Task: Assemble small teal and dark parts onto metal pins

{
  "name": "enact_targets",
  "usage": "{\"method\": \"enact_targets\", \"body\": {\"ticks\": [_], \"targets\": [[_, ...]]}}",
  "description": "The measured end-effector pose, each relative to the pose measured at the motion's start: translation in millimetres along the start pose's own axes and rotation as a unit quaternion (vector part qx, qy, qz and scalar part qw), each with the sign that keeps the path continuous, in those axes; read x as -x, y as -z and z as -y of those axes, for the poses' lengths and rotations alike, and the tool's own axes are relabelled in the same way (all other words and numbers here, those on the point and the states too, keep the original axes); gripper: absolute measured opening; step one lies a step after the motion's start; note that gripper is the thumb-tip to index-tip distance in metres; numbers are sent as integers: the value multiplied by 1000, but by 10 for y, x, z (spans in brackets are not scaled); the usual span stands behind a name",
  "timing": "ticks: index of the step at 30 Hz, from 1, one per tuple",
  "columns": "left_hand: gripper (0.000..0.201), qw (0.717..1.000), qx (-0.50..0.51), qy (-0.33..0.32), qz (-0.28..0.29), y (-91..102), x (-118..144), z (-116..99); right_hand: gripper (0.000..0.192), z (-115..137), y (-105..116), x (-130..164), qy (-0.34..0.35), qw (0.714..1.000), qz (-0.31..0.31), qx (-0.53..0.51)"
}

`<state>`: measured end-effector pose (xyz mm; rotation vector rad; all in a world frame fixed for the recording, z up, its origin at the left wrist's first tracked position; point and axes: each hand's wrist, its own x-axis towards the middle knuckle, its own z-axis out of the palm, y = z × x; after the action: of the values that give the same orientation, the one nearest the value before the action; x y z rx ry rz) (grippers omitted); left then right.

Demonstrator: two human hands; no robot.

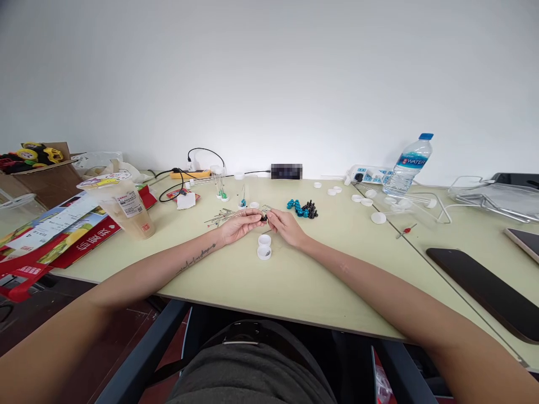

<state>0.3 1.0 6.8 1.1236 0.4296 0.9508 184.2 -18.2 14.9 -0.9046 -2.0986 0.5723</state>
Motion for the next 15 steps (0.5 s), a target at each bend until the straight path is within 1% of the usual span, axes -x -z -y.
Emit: {"method": "enact_targets", "body": {"ticks": [3, 7, 9, 12, 15], "targets": [[15, 1000, 7, -5, 3, 2, -1, 2, 40, 2, 1, 3, 8, 1000, -4, 3], [15, 1000, 18, -3, -1, 14, -4, -10, 24, -5, 0, -3, 18, 999, -25, 11], [16, 1000, 22, -2, -4, 20, -5, -16, 20, -4, 1, -6, 22, 999, -36, 11], [16, 1000, 22, -3, -4, 22, -5, -21, 21, 11, 6, -6, 33, 998, -43, 20], [16, 1000, 23, -5, -2, 23, -3, -13, 26, 27, 11, -3, 27, 999, -34, 19]]}}
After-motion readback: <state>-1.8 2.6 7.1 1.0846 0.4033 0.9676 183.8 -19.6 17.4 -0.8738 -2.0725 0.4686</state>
